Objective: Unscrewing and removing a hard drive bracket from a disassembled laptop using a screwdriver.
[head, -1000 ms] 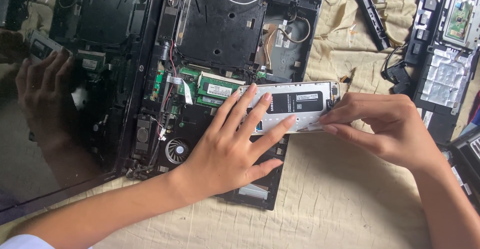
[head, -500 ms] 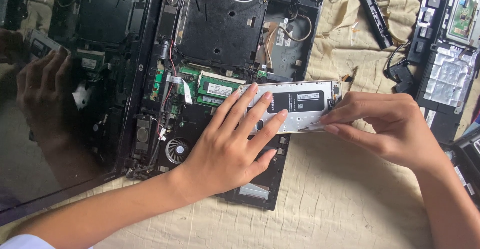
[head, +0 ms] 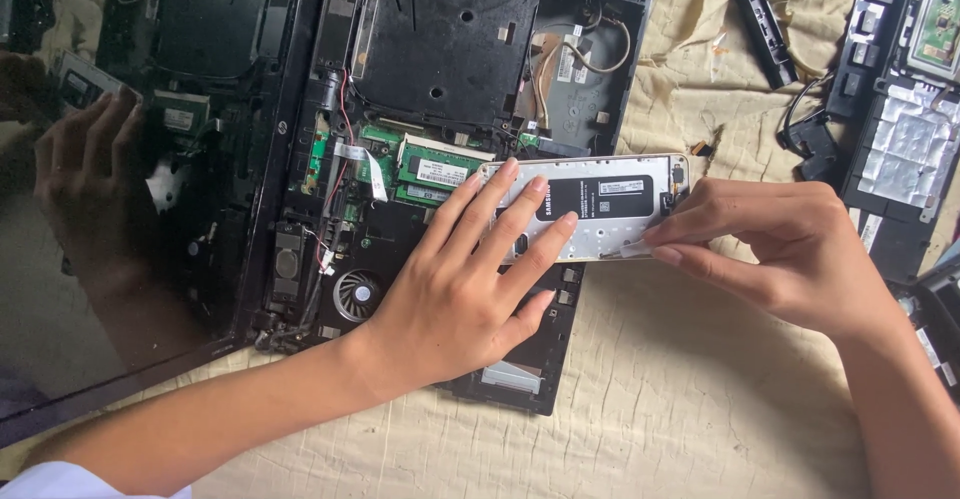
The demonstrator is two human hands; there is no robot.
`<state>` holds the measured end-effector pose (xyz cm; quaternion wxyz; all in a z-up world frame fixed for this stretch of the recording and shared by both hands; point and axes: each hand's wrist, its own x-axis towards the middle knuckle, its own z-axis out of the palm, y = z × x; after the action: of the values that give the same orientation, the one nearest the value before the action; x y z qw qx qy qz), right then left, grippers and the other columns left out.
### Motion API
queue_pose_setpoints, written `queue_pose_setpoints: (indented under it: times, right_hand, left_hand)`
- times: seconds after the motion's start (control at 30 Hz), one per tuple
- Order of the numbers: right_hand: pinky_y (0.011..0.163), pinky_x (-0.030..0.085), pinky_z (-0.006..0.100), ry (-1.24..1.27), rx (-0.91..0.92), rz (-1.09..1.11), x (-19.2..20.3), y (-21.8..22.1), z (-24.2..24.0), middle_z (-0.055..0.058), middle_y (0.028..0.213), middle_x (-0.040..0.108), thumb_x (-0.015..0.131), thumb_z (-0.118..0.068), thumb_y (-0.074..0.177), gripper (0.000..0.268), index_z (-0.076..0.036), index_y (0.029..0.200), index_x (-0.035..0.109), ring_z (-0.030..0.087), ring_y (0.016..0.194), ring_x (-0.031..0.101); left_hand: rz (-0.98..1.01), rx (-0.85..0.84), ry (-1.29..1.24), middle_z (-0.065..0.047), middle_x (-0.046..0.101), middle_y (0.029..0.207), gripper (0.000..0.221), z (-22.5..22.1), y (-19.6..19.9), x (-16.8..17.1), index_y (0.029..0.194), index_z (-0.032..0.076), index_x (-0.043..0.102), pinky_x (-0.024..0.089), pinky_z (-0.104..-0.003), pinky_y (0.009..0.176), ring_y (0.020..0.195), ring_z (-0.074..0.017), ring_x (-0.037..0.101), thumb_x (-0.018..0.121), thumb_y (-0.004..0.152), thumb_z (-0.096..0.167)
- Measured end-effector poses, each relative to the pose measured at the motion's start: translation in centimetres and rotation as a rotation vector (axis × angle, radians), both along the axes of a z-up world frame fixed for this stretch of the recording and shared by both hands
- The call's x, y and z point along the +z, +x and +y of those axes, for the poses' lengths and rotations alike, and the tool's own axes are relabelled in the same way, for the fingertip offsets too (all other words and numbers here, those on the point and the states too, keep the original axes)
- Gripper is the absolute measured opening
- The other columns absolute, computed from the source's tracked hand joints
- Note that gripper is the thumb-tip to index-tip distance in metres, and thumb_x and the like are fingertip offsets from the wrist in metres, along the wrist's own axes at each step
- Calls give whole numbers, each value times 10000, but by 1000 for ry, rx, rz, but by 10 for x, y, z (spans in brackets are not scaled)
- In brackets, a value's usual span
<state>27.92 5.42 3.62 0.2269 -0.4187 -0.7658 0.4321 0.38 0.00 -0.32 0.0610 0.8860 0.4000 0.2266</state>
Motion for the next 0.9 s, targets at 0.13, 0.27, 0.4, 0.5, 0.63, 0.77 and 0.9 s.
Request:
queue_pose_setpoints:
  times: [0.13,0.27,0.4,0.5,0.63,0.77,0.9]
  right_hand:
    - [746,598,235,36,32,35,0,-1,1,70,847,793,744,-60,831,48,-31,853,776,155,774,769]
    - [757,605,236,26,26,27,0,-1,1,63,851,797,744,-75,832,67,-39,869,787,152,794,776]
    - [740,590,229,13,12,36,-1,-1,0,66,848,792,749,-68,829,77,-31,884,787,149,763,758]
    - [742,590,230,28,13,8,-2,-1,0,55,849,794,754,-87,830,90,-43,900,791,147,776,763]
    - [730,568,227,37,13,-7,-2,-1,0,43,838,790,757,-100,829,96,-48,899,796,136,765,753]
    - [696,547,217,23,-3,-6,-2,-1,-1,44,823,788,763,-92,824,110,-40,915,797,124,728,726]
    - [712,559,220,32,9,0,-3,-1,-1,42,826,786,758,-89,830,111,-46,924,796,126,737,734]
  left_hand:
    - [-6,-10,12,-280,535,1459,528,-1,-1,1,1417,58,565,398,-600,1194,1407,-485,474,748,964,257]
    - [11,-27,54,-309,528,1437,453,-1,-1,1,1388,121,593,429,-617,1164,1374,-520,497,735,985,272]
    - [14,-39,64,-329,502,1443,397,-1,-1,2,1357,161,631,429,-631,1153,1365,-547,488,733,1003,310]
    - [27,-51,73,-293,531,1432,399,0,-2,4,1362,173,624,425,-633,1143,1355,-563,484,708,1012,347]
    - [30,-55,55,-287,506,1454,416,0,-2,4,1378,175,611,411,-642,1152,1370,-565,468,709,1011,346]
    - [28,-67,49,-287,488,1470,429,0,-2,2,1367,185,628,409,-657,1152,1370,-580,456,744,989,351]
    - [38,-73,52,-286,484,1474,437,0,-2,2,1368,189,641,404,-658,1155,1368,-582,452,748,982,365]
